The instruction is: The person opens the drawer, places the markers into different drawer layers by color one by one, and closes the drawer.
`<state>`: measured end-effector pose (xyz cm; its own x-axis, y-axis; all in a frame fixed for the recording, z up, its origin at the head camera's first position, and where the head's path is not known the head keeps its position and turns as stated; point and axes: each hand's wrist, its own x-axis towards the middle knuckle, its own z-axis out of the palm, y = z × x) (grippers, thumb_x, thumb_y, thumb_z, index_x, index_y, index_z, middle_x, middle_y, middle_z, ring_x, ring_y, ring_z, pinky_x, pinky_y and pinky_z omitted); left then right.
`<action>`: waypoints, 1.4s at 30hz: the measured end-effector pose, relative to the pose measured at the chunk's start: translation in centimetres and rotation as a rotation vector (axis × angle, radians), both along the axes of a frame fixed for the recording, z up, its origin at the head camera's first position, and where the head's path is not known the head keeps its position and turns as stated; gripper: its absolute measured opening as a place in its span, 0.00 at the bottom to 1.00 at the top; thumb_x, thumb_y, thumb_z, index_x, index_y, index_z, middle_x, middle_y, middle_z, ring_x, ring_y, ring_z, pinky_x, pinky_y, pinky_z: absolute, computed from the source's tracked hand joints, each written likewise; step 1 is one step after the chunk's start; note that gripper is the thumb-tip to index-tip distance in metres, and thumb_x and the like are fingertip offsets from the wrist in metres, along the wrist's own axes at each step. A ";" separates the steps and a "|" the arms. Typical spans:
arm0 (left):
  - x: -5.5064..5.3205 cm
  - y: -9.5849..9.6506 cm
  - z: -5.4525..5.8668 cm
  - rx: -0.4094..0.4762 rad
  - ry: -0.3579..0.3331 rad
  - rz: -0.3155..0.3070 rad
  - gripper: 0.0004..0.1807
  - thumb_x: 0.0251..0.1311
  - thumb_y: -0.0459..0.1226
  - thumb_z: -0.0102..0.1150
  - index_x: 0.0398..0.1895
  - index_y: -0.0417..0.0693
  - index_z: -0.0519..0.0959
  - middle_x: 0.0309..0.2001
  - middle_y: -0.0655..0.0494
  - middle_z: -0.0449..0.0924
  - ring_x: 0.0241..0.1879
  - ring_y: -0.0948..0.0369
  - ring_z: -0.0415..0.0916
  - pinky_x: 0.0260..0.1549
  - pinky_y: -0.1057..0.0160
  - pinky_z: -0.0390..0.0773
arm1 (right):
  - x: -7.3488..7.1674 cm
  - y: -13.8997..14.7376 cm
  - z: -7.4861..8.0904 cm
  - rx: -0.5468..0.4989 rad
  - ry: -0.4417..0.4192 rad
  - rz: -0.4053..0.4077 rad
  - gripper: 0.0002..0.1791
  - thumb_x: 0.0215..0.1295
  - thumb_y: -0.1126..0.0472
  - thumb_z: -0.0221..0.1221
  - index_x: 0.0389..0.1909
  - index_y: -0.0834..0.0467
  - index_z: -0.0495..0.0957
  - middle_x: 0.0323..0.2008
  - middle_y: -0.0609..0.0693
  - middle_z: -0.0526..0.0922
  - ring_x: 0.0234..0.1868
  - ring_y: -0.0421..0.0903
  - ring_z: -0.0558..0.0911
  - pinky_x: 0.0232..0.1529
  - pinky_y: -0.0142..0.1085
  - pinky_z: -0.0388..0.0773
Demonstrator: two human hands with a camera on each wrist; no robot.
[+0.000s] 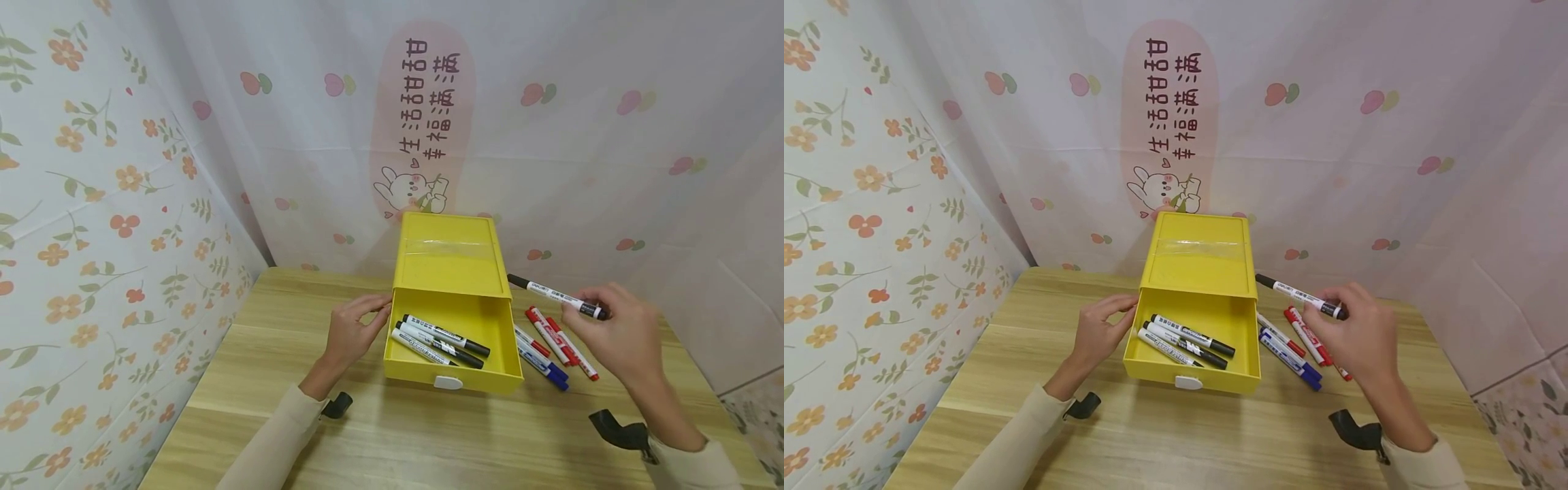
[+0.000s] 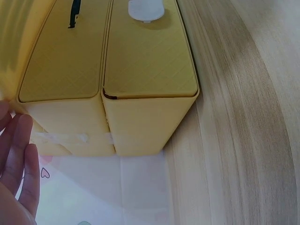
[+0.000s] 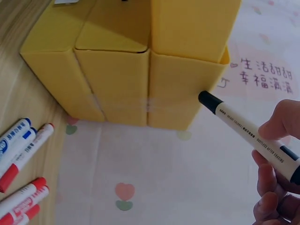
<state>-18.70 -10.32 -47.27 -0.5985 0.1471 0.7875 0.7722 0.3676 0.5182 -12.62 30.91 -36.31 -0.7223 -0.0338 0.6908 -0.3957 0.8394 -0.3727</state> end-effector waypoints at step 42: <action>0.0 0.0 -0.1 0.013 -0.002 -0.008 0.12 0.65 0.23 0.74 0.50 0.34 0.92 0.46 0.43 0.93 0.41 0.50 0.93 0.40 0.53 0.93 | 0.3 -7.8 5.4 0.297 0.012 0.245 0.08 0.52 0.59 0.75 0.33 0.55 0.88 0.32 0.44 0.82 0.31 0.42 0.74 0.24 0.35 0.72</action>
<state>-18.73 -10.28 -47.40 -0.5992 0.1421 0.7879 0.7740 0.3545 0.5247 -12.33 23.16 -30.91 -0.6601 -0.4041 0.6332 -0.6007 0.7901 -0.1220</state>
